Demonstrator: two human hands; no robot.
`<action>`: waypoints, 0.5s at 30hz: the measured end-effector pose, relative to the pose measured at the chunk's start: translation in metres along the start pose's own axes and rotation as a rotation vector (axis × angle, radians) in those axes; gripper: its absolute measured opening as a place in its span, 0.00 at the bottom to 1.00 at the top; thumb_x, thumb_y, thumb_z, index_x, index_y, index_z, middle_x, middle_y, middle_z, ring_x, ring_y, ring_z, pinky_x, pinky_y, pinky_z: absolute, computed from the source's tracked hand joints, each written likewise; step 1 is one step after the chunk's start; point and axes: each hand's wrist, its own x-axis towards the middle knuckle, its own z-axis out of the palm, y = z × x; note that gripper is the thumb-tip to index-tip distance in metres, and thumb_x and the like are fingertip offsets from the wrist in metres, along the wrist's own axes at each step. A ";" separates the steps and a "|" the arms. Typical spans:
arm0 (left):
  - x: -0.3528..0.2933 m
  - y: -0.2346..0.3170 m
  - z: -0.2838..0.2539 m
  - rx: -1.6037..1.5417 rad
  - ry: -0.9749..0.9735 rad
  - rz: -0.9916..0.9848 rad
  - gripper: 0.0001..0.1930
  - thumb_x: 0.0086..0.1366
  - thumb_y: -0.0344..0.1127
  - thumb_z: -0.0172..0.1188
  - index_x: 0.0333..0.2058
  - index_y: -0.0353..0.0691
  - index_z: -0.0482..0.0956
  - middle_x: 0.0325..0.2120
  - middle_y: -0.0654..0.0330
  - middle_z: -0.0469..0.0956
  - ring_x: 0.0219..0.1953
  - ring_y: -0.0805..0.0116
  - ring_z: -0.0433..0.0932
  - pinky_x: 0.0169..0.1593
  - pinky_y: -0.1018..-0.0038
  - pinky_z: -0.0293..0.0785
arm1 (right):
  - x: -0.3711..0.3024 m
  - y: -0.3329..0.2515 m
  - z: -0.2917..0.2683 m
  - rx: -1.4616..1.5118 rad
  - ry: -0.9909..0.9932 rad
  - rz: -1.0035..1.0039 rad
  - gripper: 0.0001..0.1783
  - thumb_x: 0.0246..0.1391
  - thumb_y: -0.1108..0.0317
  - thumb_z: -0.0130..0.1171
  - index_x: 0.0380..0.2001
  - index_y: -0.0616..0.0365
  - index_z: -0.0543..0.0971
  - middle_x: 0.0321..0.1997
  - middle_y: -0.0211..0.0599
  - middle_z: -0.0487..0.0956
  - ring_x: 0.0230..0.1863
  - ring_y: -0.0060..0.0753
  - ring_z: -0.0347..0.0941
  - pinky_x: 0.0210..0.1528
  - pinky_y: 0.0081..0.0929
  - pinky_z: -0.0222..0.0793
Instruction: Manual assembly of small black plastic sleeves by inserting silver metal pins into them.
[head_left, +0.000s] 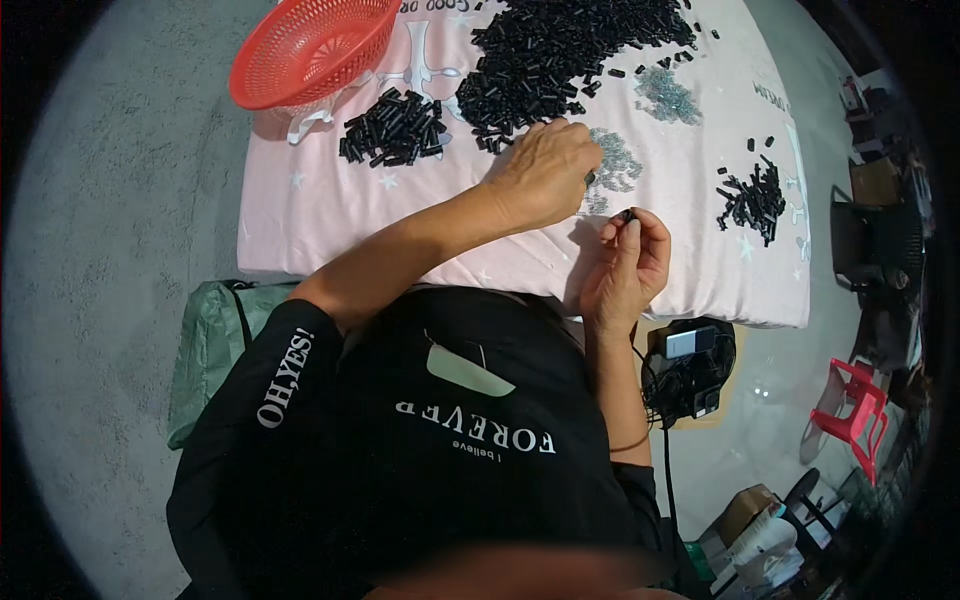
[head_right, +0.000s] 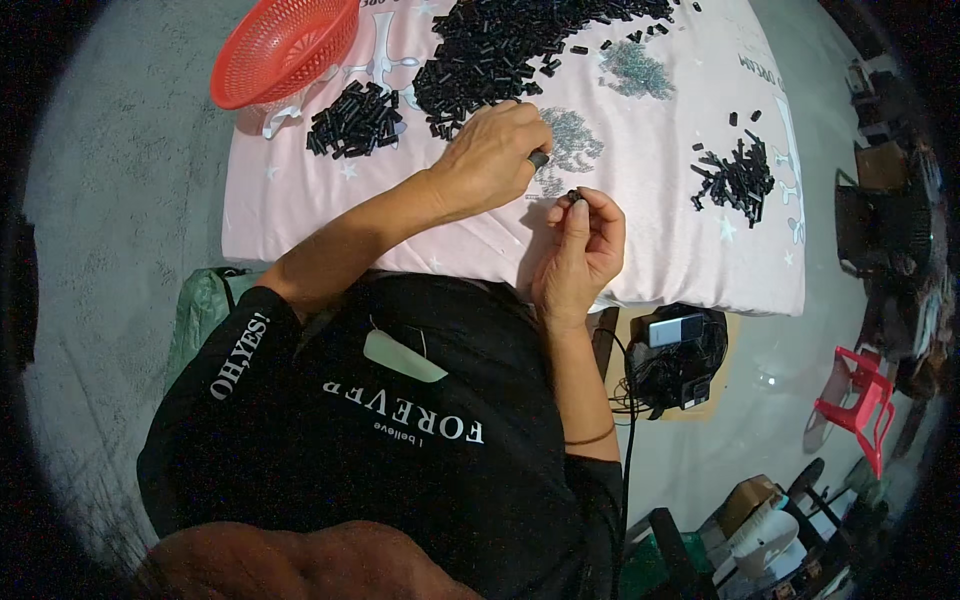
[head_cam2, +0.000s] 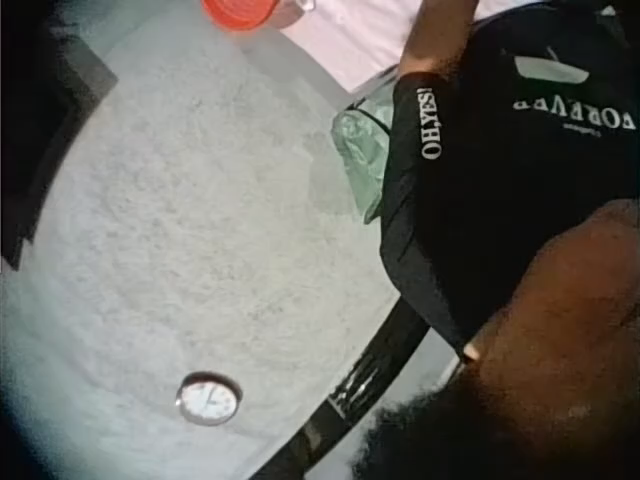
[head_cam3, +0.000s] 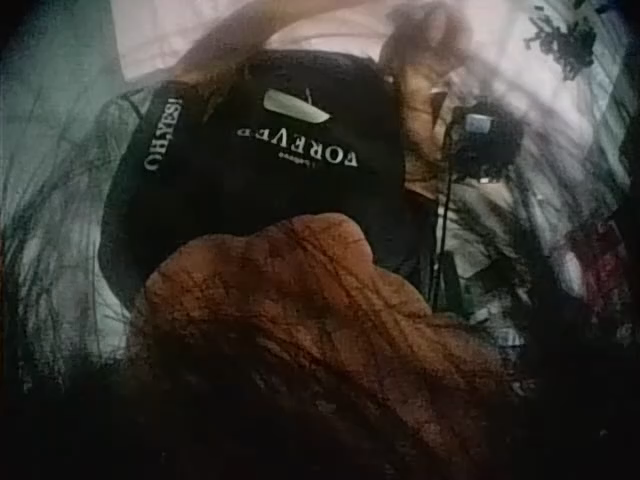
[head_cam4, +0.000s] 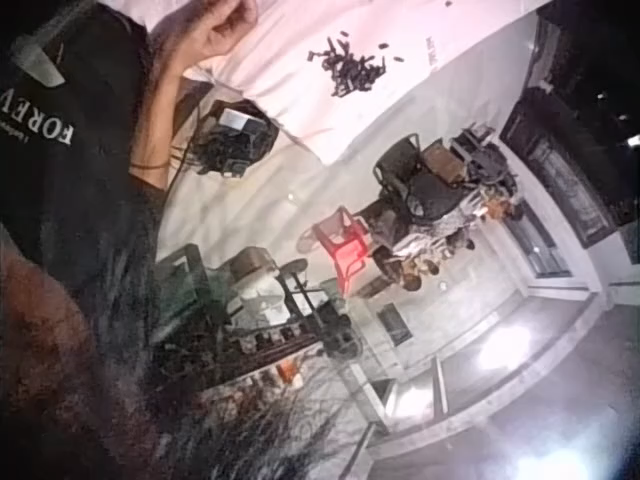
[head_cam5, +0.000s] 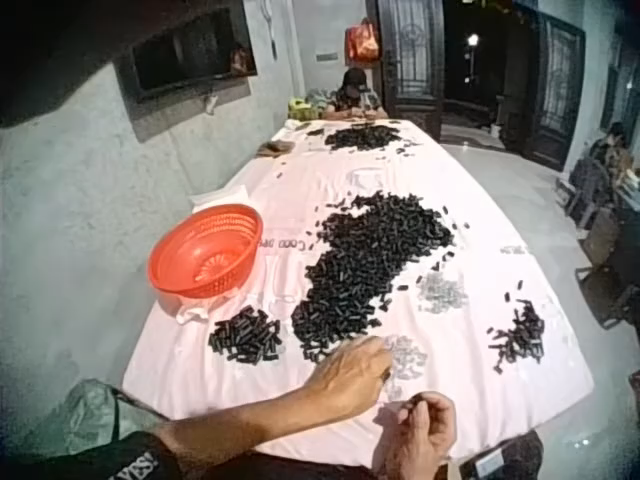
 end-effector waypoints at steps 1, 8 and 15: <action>0.002 0.001 0.001 0.042 -0.026 -0.011 0.08 0.48 0.21 0.56 0.29 0.36 0.78 0.31 0.54 0.75 0.39 0.52 0.75 0.44 0.59 0.70 | 0.001 0.000 0.001 -0.001 0.006 0.010 0.07 0.66 0.75 0.53 0.46 0.64 0.74 0.37 0.37 0.77 0.35 0.23 0.72 0.41 0.19 0.71; 0.005 0.001 0.001 0.048 -0.045 0.007 0.10 0.48 0.18 0.54 0.31 0.36 0.76 0.31 0.52 0.74 0.39 0.50 0.75 0.43 0.57 0.70 | 0.001 0.000 0.001 -0.013 0.002 0.076 0.09 0.66 0.76 0.51 0.48 0.65 0.74 0.38 0.37 0.77 0.35 0.23 0.72 0.42 0.19 0.71; -0.007 0.019 -0.036 -0.256 -0.025 0.105 0.12 0.48 0.15 0.50 0.32 0.33 0.72 0.29 0.50 0.72 0.36 0.48 0.74 0.41 0.58 0.70 | 0.002 0.000 0.001 0.028 -0.035 0.104 0.09 0.67 0.74 0.51 0.48 0.65 0.73 0.37 0.34 0.76 0.35 0.20 0.71 0.42 0.18 0.70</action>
